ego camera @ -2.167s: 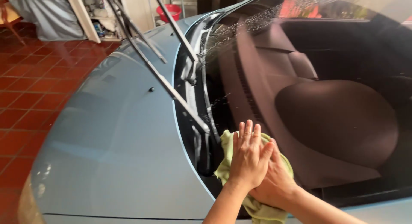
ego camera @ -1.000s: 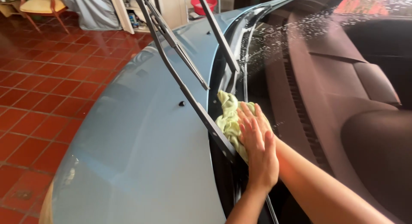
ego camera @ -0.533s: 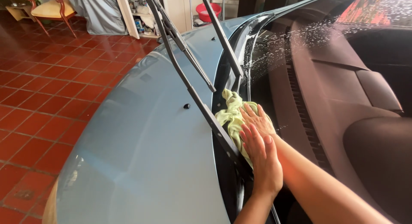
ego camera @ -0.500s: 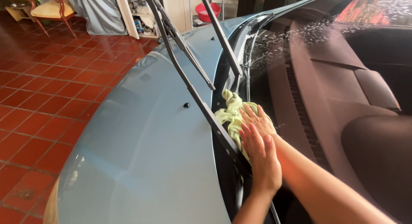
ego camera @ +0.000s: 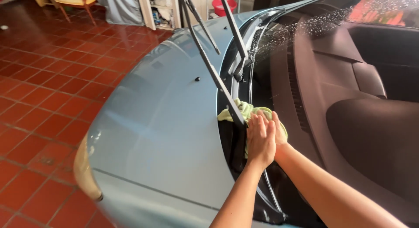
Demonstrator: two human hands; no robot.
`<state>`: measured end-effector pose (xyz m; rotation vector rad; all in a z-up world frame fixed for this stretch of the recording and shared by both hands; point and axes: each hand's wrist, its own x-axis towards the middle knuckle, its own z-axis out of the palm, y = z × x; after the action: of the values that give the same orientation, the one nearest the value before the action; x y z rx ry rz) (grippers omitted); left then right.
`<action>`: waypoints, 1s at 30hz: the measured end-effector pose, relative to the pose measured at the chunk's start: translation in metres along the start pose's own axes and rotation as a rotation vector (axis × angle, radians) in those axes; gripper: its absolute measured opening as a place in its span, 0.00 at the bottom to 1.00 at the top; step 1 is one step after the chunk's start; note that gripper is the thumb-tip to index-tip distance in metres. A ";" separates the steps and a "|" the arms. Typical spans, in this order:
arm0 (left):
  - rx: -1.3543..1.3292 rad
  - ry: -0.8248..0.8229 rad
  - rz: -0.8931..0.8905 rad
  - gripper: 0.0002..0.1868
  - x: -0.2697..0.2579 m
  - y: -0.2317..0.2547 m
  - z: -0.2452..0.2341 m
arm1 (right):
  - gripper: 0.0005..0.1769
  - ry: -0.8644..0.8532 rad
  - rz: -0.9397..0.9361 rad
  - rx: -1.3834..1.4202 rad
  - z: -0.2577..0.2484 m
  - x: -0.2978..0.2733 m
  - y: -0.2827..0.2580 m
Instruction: Cleaning the windshield and exterior body panels of a car with a cloth and soapy sponge.
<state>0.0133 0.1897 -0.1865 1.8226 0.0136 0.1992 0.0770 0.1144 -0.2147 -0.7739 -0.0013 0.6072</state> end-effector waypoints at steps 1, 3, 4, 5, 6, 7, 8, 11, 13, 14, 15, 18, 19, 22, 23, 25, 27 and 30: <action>0.005 0.008 0.000 0.51 -0.011 0.016 -0.009 | 0.46 -0.008 0.004 0.001 -0.004 -0.003 0.006; 0.081 -0.078 -0.100 0.52 -0.043 0.046 -0.017 | 0.46 -0.041 -0.052 0.037 -0.020 -0.021 0.021; 0.075 -0.078 -0.106 0.52 -0.055 0.039 -0.011 | 0.46 -0.037 -0.046 0.034 -0.023 -0.044 0.017; 0.211 -0.098 -0.065 0.53 -0.066 0.032 -0.004 | 0.46 -0.022 -0.026 0.245 -0.020 -0.060 0.017; 0.349 -0.120 -0.019 0.53 -0.076 0.025 0.002 | 0.46 -0.008 -0.012 0.459 -0.013 -0.075 0.020; 0.345 -0.122 -0.020 0.53 -0.091 0.025 0.008 | 0.45 0.005 0.002 0.672 -0.013 -0.093 0.017; 0.364 -0.101 -0.011 0.53 -0.105 0.025 0.012 | 0.45 0.016 0.016 0.885 -0.012 -0.109 0.014; 0.407 -0.028 0.024 0.51 -0.133 0.039 0.020 | 0.44 0.043 0.061 1.525 0.022 -0.157 -0.008; 0.428 0.013 0.044 0.50 -0.144 0.044 0.024 | 0.43 0.069 0.088 1.957 0.039 -0.193 -0.008; 0.365 -0.023 0.062 0.48 -0.142 0.044 0.026 | 0.42 0.076 0.103 2.170 0.048 -0.204 -0.013; 0.301 -0.060 0.080 0.47 -0.139 0.045 0.027 | 0.42 0.083 0.120 2.383 0.057 -0.215 -0.018; 0.183 -0.033 0.256 0.46 -0.143 0.063 0.019 | 0.41 0.089 0.178 3.026 0.046 -0.220 -0.049; 0.181 -0.037 0.262 0.46 -0.140 0.063 0.020 | 0.41 0.079 0.176 3.025 0.040 -0.217 -0.066; 0.211 -0.021 0.355 0.44 -0.123 0.063 0.018 | 0.49 -0.498 0.401 3.226 0.022 -0.191 -0.122; 0.188 -0.039 0.317 0.43 -0.116 0.062 0.015 | 0.52 -0.658 0.438 3.200 0.014 -0.174 -0.142; 0.166 -0.068 0.281 0.43 -0.103 0.061 0.008 | 0.56 -0.831 0.464 3.167 0.009 -0.140 -0.165; 0.134 -0.048 0.244 0.43 -0.088 0.060 -0.003 | 0.58 -0.957 0.353 3.177 0.015 -0.100 -0.176; 0.118 -0.037 0.267 0.43 -0.062 0.053 -0.019 | 0.51 -0.848 0.045 3.210 0.053 -0.050 -0.159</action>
<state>-0.0554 0.1868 -0.1390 1.9425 -0.2501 0.3594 0.1052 0.0351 -0.0618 -3.6784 -0.2372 -0.3116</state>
